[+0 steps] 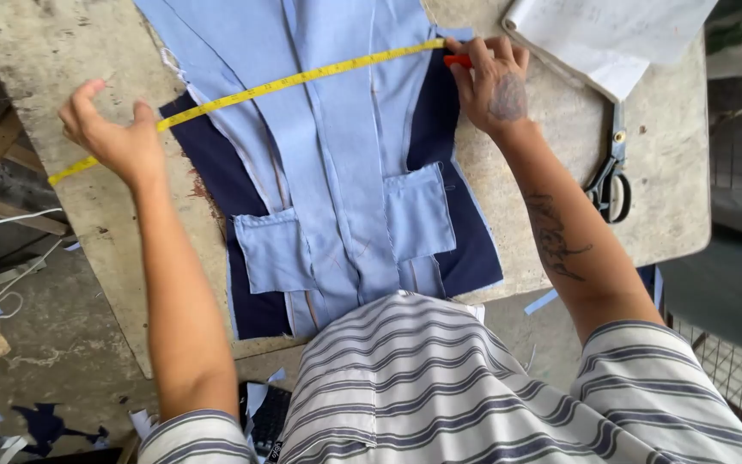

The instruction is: The person measures a light blue fabric piece laid on a dark blue base using a yellow tape measure and a metal ruler. They mark measurements with a red marker and record values in a notebook.

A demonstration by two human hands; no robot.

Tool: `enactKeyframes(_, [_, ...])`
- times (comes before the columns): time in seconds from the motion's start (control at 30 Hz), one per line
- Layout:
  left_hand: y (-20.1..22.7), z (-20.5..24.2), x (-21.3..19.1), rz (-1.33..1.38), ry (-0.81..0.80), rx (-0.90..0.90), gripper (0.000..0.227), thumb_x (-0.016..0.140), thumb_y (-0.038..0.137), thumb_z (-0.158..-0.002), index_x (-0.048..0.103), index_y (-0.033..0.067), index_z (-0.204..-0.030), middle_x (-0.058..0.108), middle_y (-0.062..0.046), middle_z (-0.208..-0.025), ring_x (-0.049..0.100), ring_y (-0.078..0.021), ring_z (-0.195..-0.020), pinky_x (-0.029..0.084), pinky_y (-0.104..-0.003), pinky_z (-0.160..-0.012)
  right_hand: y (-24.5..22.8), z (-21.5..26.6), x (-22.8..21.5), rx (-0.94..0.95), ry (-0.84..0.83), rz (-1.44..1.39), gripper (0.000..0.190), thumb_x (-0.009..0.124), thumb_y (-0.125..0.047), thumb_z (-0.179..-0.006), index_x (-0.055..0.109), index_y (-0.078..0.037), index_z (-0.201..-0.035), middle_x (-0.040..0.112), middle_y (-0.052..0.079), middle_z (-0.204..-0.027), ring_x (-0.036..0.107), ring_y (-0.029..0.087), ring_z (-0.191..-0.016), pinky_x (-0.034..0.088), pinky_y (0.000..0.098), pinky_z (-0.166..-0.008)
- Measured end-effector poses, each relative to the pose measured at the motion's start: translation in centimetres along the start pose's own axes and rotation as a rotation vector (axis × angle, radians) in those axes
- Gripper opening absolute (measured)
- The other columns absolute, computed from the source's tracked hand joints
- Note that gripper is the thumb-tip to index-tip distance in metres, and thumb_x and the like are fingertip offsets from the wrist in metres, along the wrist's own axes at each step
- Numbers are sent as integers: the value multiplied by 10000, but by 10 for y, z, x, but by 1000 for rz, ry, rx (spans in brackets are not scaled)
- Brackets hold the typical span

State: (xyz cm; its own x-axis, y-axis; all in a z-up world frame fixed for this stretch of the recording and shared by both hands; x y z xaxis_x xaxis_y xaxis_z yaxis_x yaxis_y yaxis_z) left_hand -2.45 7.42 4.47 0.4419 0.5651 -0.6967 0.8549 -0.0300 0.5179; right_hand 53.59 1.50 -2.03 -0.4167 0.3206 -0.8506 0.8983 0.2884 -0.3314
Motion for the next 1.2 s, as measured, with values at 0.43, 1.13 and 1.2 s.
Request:
enactKeyframes(0.43, [346, 187, 239, 313, -710, 635, 761, 613, -170, -927, 353, 91, -1592, 708, -106, -1380, 690, -339, -1280, 565, -468, -1110, 11, -3, 1, 42, -8, -70, 99, 634, -197, -1104, 670, -106, -1120, 679, -7, -990, 577, 254, -1060, 332, 472, -955])
enactKeyframes(1.13, [340, 204, 258, 46, -705, 619, 600, 625, -84, -940, 631, 69, -1520, 577, -165, -1590, 534, -360, -1480, 422, -486, -1250, 73, -47, 33, 423, -565, -454, 312, 604, -117, -987, 614, -91, -676, 696, 27, -625, 563, 106, -492, 426, 288, -441])
enactKeyframes(1.2, [341, 204, 259, 35, -710, 628, 616, 634, -81, -921, 631, 71, -1518, 575, -164, -1589, 530, -355, -1481, 426, -480, -1244, 76, -49, 39, 367, -594, -444, 248, 623, -108, -948, 676, -86, -706, 672, 3, -609, 527, 89, -494, 427, 273, -482])
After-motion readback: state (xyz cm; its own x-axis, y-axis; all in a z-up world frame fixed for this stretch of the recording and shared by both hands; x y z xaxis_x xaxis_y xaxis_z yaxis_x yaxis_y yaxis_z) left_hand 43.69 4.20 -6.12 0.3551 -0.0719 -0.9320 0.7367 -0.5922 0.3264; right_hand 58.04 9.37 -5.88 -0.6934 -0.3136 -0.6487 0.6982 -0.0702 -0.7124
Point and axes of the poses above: each hand's wrist, its own z-axis away from the middle knuckle, its own x-axis out of the palm, y = z × x, the point moved 9 cm from there along -z, towards the middle knuckle
